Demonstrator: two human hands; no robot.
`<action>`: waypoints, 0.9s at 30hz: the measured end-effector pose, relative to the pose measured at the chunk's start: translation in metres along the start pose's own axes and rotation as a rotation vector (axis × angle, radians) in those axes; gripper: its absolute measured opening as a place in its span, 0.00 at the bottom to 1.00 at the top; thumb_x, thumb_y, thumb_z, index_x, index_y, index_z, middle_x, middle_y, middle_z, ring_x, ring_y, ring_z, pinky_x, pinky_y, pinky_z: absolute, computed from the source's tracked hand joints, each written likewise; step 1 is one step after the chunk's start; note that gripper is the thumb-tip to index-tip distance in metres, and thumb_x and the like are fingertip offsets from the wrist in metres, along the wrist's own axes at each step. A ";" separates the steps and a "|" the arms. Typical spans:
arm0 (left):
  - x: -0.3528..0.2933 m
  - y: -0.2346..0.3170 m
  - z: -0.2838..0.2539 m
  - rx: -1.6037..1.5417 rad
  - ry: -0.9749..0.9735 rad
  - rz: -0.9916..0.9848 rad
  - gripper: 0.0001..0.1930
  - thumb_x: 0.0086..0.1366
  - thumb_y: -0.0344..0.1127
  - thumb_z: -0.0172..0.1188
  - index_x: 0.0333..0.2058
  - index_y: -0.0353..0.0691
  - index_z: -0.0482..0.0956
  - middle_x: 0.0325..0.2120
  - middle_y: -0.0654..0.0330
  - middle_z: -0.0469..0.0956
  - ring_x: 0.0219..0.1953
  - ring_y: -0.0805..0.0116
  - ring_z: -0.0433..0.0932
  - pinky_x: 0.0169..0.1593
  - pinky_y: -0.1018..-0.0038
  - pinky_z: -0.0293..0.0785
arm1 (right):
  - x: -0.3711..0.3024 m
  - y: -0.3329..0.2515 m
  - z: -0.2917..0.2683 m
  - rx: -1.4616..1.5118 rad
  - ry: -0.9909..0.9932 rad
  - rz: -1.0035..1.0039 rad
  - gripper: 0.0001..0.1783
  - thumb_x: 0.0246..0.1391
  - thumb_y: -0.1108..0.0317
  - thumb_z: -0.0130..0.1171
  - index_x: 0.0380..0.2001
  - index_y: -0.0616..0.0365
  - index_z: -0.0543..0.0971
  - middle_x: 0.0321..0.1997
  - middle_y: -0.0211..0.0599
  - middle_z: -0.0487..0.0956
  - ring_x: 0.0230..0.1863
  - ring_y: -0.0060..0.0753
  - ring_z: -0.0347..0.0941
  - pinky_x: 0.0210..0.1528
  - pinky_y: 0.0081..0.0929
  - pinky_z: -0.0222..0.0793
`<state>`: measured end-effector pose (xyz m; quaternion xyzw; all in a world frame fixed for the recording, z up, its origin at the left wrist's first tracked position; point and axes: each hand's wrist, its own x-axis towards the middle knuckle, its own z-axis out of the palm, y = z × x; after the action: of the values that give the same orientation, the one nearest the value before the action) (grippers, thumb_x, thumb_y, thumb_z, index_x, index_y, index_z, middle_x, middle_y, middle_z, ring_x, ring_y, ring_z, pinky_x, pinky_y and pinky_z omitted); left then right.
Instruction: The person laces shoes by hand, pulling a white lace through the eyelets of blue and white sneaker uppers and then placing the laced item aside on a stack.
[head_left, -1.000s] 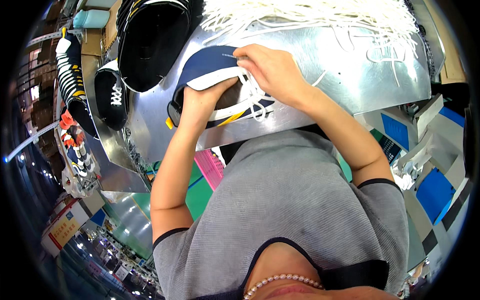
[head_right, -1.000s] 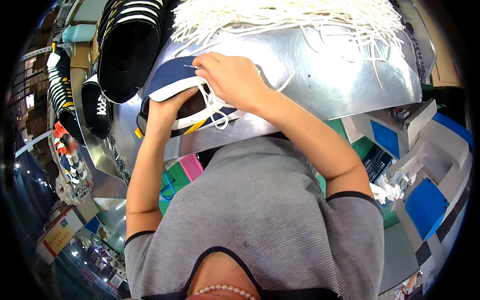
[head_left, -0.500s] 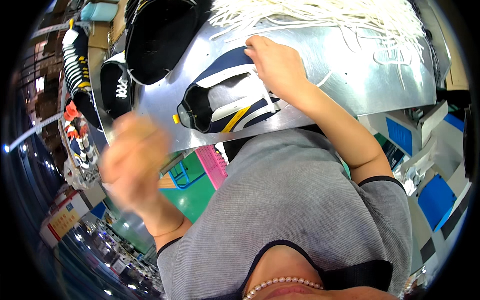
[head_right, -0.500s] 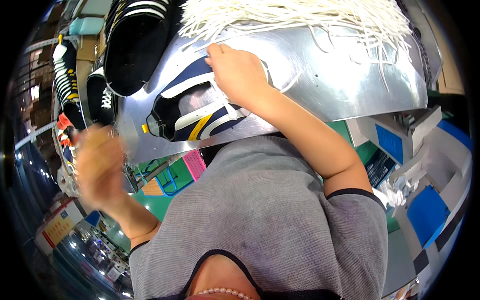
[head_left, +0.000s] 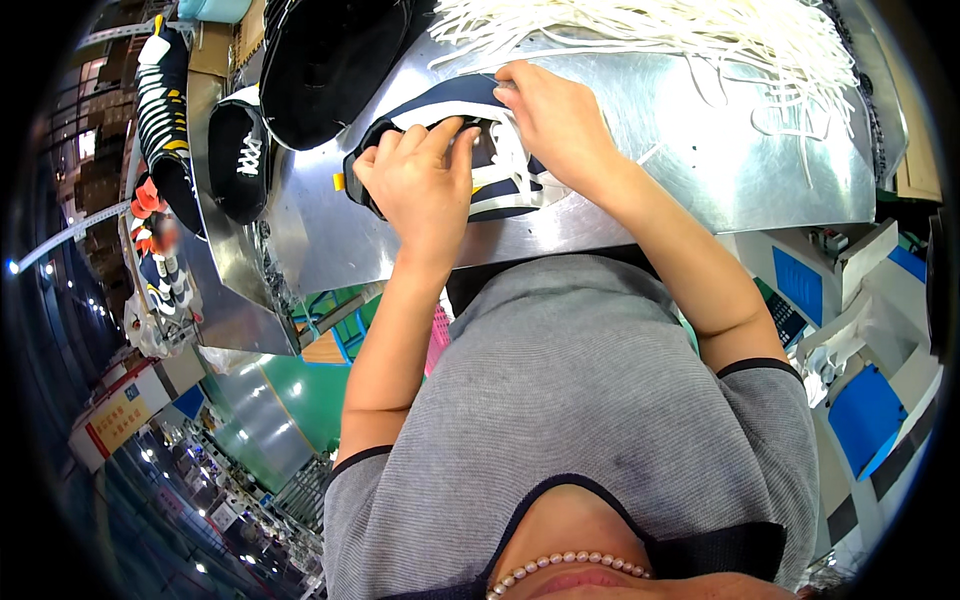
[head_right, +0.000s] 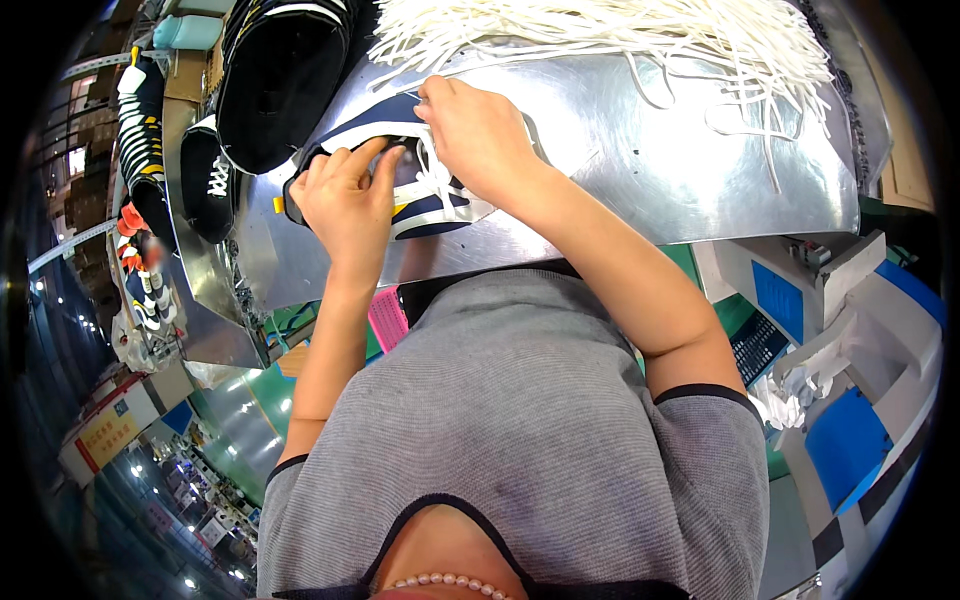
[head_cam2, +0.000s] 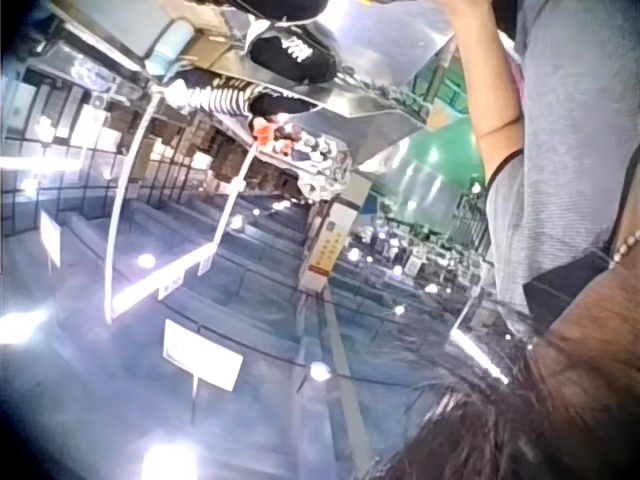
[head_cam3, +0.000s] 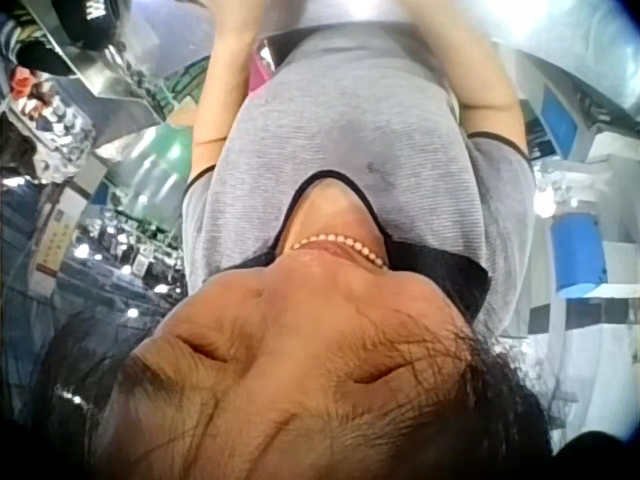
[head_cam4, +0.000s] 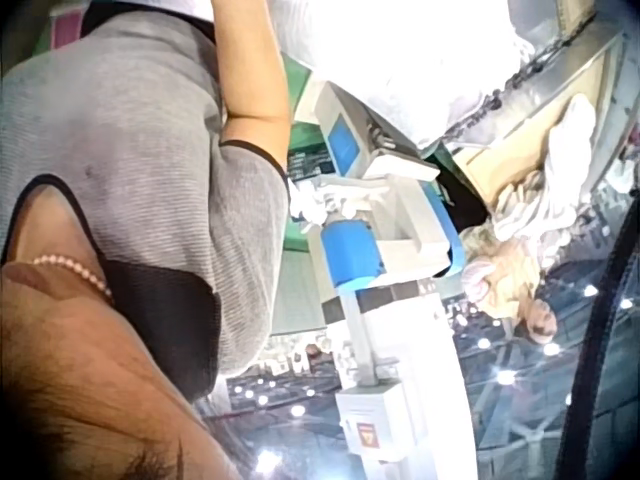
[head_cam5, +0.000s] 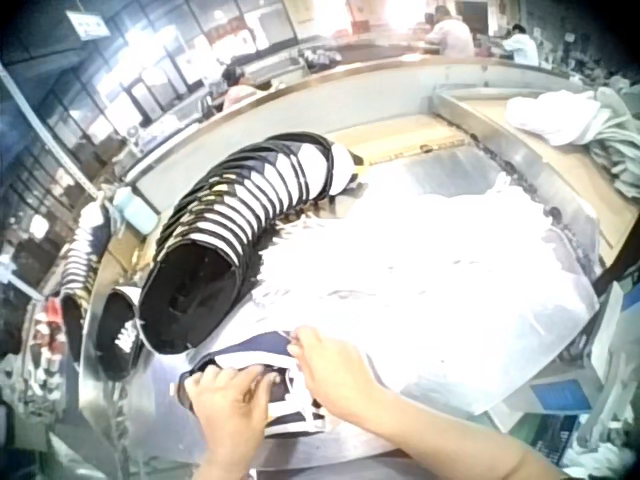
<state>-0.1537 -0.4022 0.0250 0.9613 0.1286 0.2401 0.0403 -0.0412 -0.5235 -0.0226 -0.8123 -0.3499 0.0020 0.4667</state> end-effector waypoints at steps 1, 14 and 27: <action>0.000 0.002 0.001 0.001 -0.002 0.001 0.07 0.54 0.39 0.71 0.31 0.46 0.87 0.20 0.67 0.74 0.27 0.66 0.71 0.41 0.66 0.59 | 0.000 -0.001 0.000 0.002 0.001 0.002 0.09 0.62 0.67 0.57 0.41 0.60 0.76 0.36 0.45 0.82 0.36 0.50 0.79 0.36 0.40 0.75; 0.010 0.003 -0.006 -0.268 -0.100 -0.039 0.03 0.53 0.33 0.69 0.26 0.46 0.84 0.19 0.67 0.70 0.30 0.68 0.67 0.43 0.66 0.59 | -0.002 -0.005 0.003 -0.088 0.016 0.036 0.10 0.62 0.66 0.57 0.42 0.59 0.75 0.36 0.43 0.81 0.34 0.50 0.79 0.36 0.41 0.75; 0.034 -0.088 -0.225 -1.853 0.226 -0.412 0.16 0.63 0.28 0.59 0.49 0.31 0.71 0.52 0.49 0.66 0.62 0.52 0.61 0.65 0.52 0.61 | -0.003 -0.008 0.003 -0.126 -0.003 0.143 0.10 0.64 0.64 0.55 0.43 0.59 0.76 0.38 0.44 0.82 0.36 0.51 0.79 0.38 0.42 0.75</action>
<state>-0.2512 -0.3052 0.2266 0.4768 0.0569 0.3262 0.8143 -0.0485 -0.5203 -0.0191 -0.8628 -0.2912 0.0143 0.4130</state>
